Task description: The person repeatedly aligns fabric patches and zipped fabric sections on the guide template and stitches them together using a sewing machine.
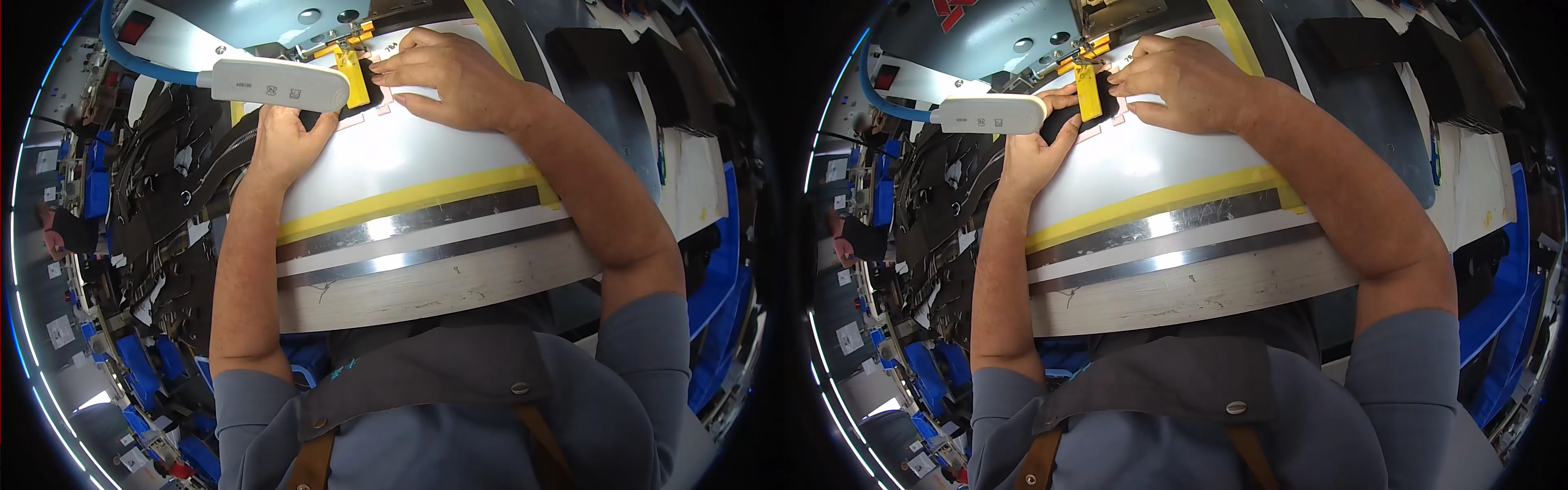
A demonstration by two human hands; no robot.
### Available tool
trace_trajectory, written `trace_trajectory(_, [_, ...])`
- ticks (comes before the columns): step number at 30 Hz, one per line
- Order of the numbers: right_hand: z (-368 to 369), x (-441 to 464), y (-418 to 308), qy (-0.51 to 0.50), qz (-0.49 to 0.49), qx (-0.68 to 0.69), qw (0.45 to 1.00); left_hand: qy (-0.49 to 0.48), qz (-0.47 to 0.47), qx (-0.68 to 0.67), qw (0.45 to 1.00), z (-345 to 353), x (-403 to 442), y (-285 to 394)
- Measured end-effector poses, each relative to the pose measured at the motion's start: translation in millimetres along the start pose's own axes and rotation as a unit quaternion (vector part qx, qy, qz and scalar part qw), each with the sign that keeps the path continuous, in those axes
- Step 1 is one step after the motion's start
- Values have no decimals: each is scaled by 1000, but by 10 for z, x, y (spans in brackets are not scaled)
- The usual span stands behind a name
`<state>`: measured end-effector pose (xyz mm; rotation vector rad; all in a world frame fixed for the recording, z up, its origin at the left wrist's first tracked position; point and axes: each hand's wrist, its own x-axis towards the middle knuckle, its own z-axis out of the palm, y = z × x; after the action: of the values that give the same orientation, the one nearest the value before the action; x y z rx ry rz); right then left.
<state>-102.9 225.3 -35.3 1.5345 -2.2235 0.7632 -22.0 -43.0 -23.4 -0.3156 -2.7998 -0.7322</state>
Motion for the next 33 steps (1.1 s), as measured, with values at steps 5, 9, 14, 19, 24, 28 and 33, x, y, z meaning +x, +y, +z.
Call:
trace_trajectory(5, [-25,3,-20,20,-5,-25,999,6,2,-2,1000,3,2,4])
trace_trajectory(9, [-21,-3,-7,15,5,16,1000,28,37,-3,999,13,22,-72])
trace_trajectory(14, [-7,-3,-5,19,4,3,1000,64,70,14,995,11,27,-76])
trace_trajectory(19, [-14,-5,-13,21,7,-8,1000,31,25,-11,999,-14,8,-7])
trace_trajectory(24, [-9,-8,9,17,1,5,1000,40,24,-17,999,0,19,31])
trace_trajectory(28, [7,7,23,29,4,27,999,120,-18,-112,986,149,168,85])
trace_trajectory(33, [-26,7,33,22,-6,30,999,97,-162,-137,972,495,491,109])
